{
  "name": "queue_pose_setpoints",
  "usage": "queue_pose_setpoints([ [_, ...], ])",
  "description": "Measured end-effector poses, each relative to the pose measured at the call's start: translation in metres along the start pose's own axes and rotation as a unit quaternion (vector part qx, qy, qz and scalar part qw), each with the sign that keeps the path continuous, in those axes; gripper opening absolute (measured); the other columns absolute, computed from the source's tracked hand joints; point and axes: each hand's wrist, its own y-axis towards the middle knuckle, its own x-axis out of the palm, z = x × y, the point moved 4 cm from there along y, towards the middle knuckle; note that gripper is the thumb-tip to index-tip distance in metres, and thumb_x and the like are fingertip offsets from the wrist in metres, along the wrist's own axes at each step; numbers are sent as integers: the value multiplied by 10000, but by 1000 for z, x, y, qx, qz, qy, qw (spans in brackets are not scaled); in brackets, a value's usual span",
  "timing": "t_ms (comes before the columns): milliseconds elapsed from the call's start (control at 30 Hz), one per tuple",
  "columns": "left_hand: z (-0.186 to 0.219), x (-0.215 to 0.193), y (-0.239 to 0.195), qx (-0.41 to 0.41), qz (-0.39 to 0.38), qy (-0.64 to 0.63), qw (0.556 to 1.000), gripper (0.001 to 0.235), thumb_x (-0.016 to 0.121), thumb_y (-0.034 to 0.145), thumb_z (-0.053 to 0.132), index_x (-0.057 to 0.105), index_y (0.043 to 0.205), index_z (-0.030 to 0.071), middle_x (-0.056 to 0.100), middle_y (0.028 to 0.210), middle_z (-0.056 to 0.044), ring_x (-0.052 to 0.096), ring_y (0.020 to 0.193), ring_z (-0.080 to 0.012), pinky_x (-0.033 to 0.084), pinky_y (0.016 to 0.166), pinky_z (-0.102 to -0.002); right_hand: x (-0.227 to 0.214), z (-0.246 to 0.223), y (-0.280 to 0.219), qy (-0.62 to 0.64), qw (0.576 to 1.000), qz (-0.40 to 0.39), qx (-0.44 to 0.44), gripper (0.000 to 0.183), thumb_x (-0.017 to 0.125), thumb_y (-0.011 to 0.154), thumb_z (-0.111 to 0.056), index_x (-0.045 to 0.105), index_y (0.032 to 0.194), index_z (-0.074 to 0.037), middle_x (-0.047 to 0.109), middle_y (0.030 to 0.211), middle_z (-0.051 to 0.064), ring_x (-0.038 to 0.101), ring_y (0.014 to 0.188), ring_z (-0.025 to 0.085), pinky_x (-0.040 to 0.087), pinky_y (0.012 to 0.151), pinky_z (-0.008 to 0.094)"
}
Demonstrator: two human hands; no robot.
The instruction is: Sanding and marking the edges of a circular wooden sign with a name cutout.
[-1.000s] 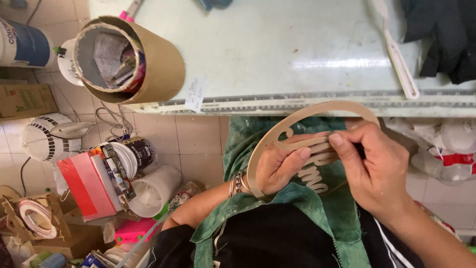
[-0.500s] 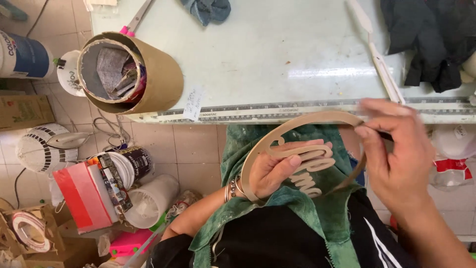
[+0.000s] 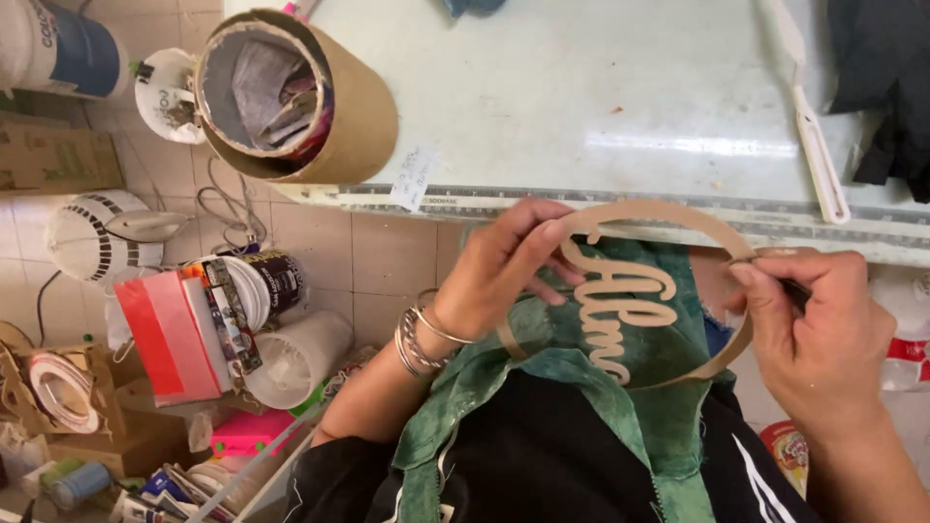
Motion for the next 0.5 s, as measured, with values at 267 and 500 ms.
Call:
queue_pose_setpoints([
  [267,17,22,-9,187,-12,252,949,282,290,982,222,514,919,62,408,465,19,373,368,-73,387,455,-199,-1,-36,28,-105,935,73,-331,187,650,996,-19,577,874,103,714,987,248,698,877,339,492,644,328],
  [500,10,22,-6,157,4,245,957,293,317,969,265,538,878,96,418,443,33,420,329,-65,358,374,-167,10,-88,41,-123,890,37,-437,146,670,934,-90,601,819,-31,723,981,115,707,815,255,528,598,303],
])
